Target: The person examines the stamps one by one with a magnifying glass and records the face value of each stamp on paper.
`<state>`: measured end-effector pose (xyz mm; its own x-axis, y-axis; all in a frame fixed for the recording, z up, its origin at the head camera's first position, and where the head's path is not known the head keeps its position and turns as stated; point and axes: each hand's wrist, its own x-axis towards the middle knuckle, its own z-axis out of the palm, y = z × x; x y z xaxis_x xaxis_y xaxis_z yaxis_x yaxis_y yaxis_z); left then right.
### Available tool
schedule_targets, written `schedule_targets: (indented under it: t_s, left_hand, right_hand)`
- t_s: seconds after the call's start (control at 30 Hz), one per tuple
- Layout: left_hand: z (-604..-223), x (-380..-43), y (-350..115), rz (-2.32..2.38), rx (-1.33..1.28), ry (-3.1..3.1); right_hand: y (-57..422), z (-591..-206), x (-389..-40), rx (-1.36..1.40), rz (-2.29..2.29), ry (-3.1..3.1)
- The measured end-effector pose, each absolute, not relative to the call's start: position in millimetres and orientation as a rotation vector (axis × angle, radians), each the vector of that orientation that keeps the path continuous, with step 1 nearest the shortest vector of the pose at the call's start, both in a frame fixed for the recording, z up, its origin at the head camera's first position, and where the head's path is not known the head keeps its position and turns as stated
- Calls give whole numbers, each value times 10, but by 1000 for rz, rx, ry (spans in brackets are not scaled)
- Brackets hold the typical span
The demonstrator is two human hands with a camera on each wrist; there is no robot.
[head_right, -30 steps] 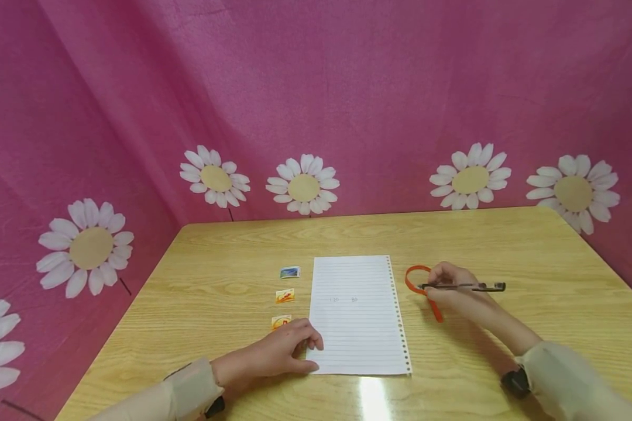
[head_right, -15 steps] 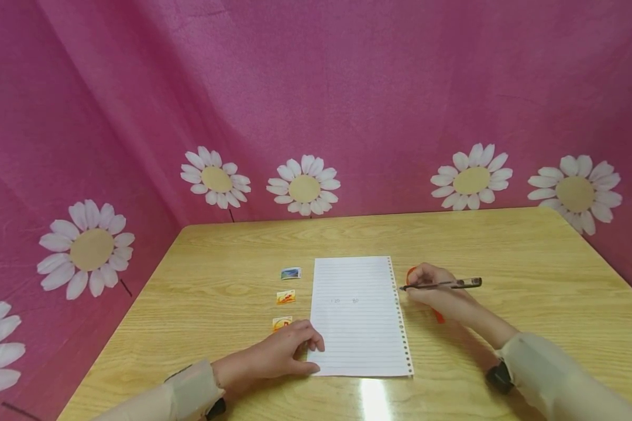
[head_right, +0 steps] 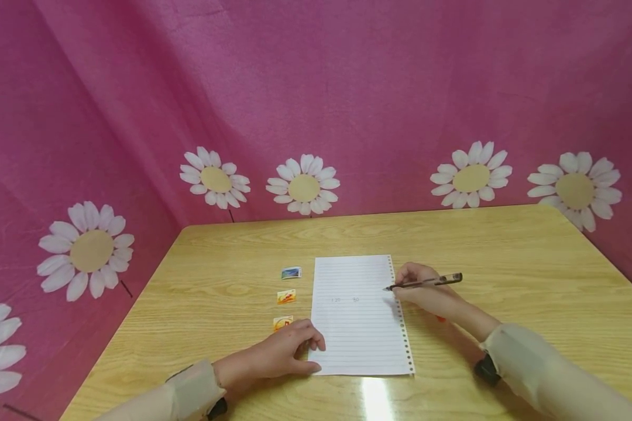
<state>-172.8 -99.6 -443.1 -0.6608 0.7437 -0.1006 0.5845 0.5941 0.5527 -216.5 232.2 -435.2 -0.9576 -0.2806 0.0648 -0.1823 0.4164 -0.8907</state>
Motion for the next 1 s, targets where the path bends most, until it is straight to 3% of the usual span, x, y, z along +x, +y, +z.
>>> schedule_targets:
  t_s: [1.0]
  left_hand:
    - [-4433,-1737,-1004,681,1078,2508]
  right_hand:
    - [2209,-4547,-2261,-476,-1614,2393]
